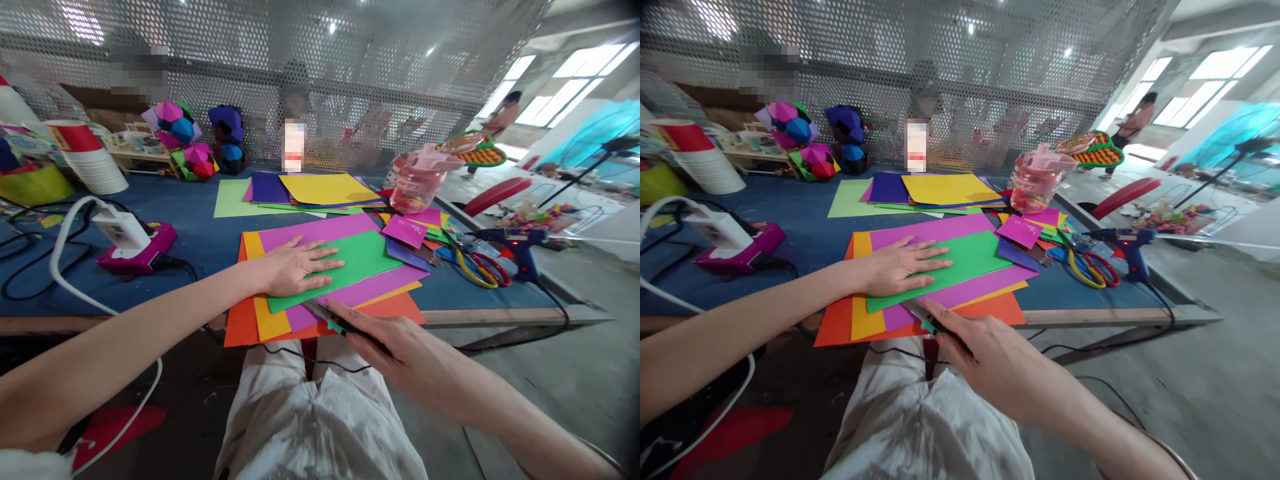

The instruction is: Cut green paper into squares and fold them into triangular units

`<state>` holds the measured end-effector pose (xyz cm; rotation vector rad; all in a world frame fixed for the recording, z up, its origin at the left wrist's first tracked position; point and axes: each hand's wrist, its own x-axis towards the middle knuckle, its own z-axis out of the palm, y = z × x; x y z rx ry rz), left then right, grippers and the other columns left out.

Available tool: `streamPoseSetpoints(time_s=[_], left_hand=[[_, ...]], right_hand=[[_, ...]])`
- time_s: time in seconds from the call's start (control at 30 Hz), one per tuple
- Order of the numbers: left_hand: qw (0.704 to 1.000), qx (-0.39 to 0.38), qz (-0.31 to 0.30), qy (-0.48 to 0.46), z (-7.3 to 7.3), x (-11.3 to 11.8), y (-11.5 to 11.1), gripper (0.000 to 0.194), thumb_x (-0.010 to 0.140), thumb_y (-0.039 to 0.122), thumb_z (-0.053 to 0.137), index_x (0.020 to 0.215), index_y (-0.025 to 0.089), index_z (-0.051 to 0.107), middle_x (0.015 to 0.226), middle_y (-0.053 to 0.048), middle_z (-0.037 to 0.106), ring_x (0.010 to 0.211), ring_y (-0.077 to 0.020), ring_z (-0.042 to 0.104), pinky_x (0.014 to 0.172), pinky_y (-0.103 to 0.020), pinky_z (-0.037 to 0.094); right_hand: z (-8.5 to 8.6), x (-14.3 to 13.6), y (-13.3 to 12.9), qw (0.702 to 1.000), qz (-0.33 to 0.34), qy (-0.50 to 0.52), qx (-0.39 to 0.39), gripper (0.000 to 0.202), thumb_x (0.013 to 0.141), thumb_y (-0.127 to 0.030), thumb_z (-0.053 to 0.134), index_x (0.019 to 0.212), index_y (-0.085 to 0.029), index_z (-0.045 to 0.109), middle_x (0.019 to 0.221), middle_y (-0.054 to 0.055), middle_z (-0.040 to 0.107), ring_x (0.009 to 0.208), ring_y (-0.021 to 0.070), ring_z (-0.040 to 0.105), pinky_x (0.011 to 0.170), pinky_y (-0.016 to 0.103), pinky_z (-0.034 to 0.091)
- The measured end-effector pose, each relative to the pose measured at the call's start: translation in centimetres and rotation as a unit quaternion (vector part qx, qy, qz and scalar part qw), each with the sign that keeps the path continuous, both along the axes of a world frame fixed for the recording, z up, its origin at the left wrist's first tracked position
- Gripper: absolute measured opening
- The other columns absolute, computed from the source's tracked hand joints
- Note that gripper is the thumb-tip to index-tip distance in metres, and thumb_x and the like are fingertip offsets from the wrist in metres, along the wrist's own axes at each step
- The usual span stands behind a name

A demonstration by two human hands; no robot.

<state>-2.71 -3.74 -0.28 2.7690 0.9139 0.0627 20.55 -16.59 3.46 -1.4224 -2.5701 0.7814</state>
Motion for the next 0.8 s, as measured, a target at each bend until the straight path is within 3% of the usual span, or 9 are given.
streamPoseSetpoints(time_s=[0.2,0.3,0.43,0.8], left_hand=[[0.999,0.019,0.004,-0.028,0.3,0.9,0.2,0.053,0.109,0.047,0.036,0.158,0.027,0.04,0.171,-0.003,0.025,0.158,-0.0258,0.02,0.125,-0.055,0.014],[0.999,-0.012,-0.027,-0.03,0.5,0.1,-0.4,0.05,0.11,0.045,0.032,0.159,0.032,0.038,0.17,0.0,0.027,0.159,-0.0243,0.015,0.126,-0.055,0.011],[1.0,-0.014,-0.025,-0.007,0.1,-0.7,-1.2,0.055,0.108,0.058,0.032,0.16,0.04,0.031,0.172,0.004,0.019,0.16,-0.027,0.01,0.126,-0.059,0.007],[1.0,0.0,-0.018,0.011,-0.3,-0.5,-1.3,0.056,0.108,0.06,0.022,0.161,0.043,0.026,0.172,0.007,0.017,0.16,-0.0253,0.008,0.126,-0.059,0.005]], right_hand=[[0.7,1.1,0.8,0.999,-0.009,-0.032,-0.02,0.053,0.108,-0.039,0.036,0.161,-0.033,0.036,0.102,0.003,0.076,0.074,0.0173,0.067,0.069,0.027,0.047],[0.8,1.3,0.9,0.999,-0.007,-0.021,-0.026,0.052,0.108,-0.039,0.036,0.159,-0.033,0.039,0.099,0.002,0.074,0.072,0.0156,0.064,0.066,0.025,0.045],[0.6,1.3,0.9,1.0,-0.003,-0.01,-0.023,0.051,0.108,-0.037,0.037,0.159,-0.03,0.041,0.081,0.0,0.069,0.065,0.0141,0.059,0.059,0.023,0.039],[0.3,1.7,1.0,1.0,0.017,-0.004,-0.02,0.051,0.108,-0.038,0.037,0.159,-0.031,0.04,0.075,-0.004,0.065,0.056,0.0106,0.048,0.057,0.022,0.036]])
